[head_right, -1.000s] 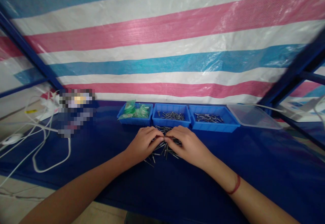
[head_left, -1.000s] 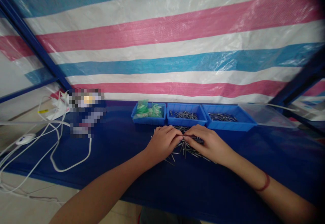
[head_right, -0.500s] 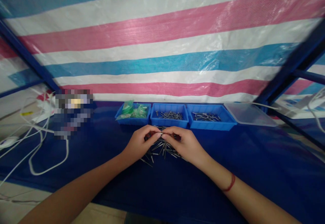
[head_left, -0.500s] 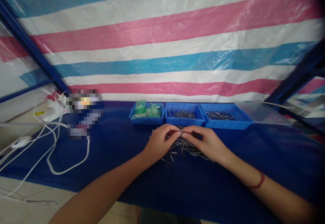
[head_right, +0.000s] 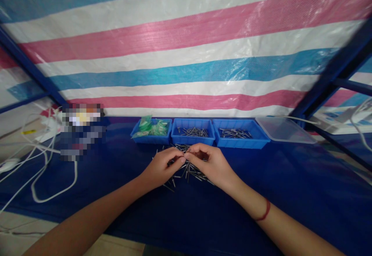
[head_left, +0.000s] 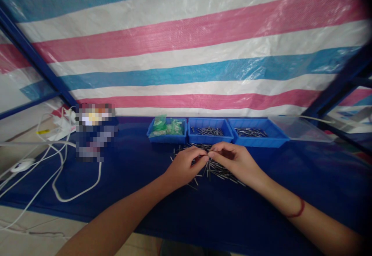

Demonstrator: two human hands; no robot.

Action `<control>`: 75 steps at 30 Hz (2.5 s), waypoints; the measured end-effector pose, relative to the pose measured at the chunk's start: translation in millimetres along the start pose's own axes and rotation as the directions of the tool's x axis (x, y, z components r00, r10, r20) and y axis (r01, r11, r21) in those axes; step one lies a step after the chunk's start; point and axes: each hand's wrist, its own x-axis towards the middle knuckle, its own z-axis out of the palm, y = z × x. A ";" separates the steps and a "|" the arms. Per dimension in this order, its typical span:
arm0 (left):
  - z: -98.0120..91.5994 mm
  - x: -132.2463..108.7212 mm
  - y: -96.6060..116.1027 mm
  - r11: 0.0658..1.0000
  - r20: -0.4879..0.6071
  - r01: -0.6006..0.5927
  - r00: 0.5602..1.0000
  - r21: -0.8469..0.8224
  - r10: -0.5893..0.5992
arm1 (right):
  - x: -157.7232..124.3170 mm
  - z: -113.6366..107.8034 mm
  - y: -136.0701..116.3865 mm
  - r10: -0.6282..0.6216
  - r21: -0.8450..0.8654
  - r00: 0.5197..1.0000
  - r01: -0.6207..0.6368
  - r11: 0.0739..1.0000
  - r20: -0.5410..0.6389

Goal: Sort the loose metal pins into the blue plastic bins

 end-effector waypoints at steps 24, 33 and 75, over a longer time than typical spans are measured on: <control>0.9 -0.5 -3.9 0.997 -0.122 0.057 0.991 0.046 -0.051 | 1.5 -10.1 -2.0 -0.149 -0.269 0.984 0.169 0.948 0.094; -1.5 -6.7 -5.6 0.888 0.051 0.023 0.997 0.459 -0.053 | 23.0 -91.6 14.9 -0.340 -0.774 0.912 0.042 0.632 -0.228; 2.3 -2.2 2.1 0.999 -0.119 -0.004 0.993 0.035 0.009 | -0.9 -11.6 -12.5 -0.279 -0.316 0.958 0.284 0.905 0.060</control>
